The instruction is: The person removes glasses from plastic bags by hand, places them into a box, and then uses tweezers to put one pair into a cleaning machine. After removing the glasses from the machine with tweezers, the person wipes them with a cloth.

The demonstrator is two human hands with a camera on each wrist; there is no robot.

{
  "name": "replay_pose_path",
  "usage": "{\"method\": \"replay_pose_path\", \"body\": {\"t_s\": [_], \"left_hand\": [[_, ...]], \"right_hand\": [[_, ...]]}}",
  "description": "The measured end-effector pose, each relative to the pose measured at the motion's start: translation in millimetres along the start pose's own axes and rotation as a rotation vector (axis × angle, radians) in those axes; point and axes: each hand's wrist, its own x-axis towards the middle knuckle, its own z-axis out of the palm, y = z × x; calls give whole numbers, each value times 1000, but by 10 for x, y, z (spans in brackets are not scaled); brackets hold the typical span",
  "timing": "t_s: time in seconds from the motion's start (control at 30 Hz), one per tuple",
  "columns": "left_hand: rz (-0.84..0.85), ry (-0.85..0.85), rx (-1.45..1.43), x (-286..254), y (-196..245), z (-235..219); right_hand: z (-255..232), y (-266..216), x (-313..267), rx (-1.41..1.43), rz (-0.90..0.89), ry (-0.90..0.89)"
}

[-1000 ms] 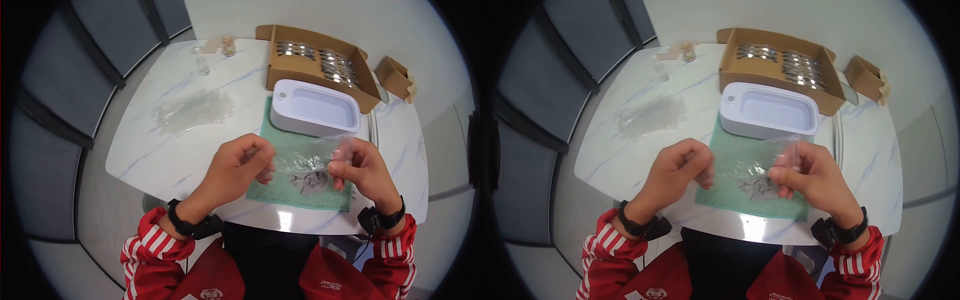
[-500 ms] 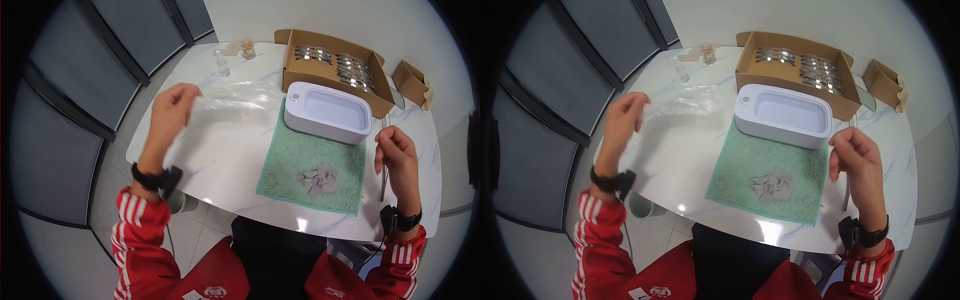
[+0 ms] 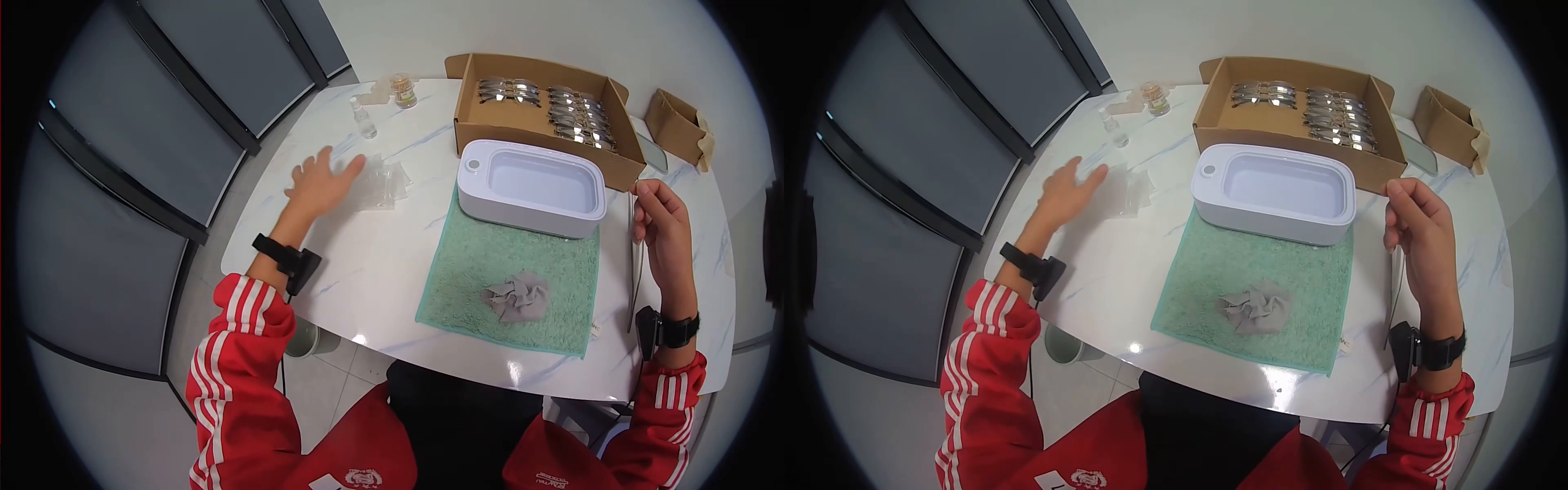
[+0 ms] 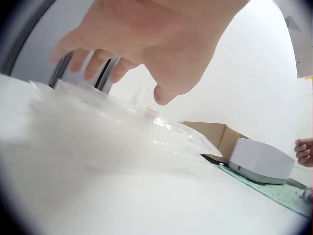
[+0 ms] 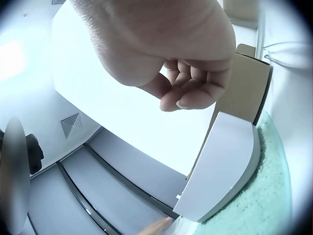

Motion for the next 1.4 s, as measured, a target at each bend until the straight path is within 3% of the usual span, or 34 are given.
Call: {"method": "replay_pose_path", "body": {"t_s": [0.07, 0.17, 0.6, 0.7, 0.8, 0.83, 0.9, 0.93, 1.0, 1.03, 1.1, 1.13, 1.2, 1.23, 1.3, 1.4], "left_hand": [[-154, -271, -43, 35, 147, 130], [-143, -347, -1, 84, 201, 313], [-134, -346, 121, 155, 157, 484], [-88, -366, 14, 271, 116, 359], [25, -121, -81, 273, 297, -12], [24, -124, -84, 211, 424, -176], [292, 203, -429, 90, 706, -471], [292, 203, -435, 19, 850, -608], [276, 154, -1252, -132, 1092, -768], [290, 143, -1272, -183, 1151, -745], [420, -94, -1688, -330, 1249, -631], [433, -112, -1710, -381, 1293, -519], [316, -427, -1933, -449, 1336, -239], [325, -446, -1946, -464, 1340, -136], [130, -665, -2137, -479, 1326, 42], [17, -795, -2276, -477, 1278, 162]], "right_hand": [[-99, 82, 53, 27, 6, 11], [-216, 137, 42, 66, 29, 26], [-406, 242, 19, 133, 103, 63], [-404, 247, 12, 129, 92, 77], [-413, 278, 29, 150, 101, 100], [-417, 297, 38, 146, 102, 99], [-418, 340, 66, 175, 126, 139], [-402, 352, 82, 169, 124, 140], [-411, 368, 100, 253, 130, 200], [-433, 373, 107, 241, 119, 219], [-471, 396, 119, 383, 150, 244], [-495, 409, 132, 410, 154, 262], [-553, 447, 138, 436, 154, 280], [-567, 454, 138, 479, 166, 278], [-541, 449, 157, 474, 187, 323], [-527, 468, 190, 469, 228, 332]]}}
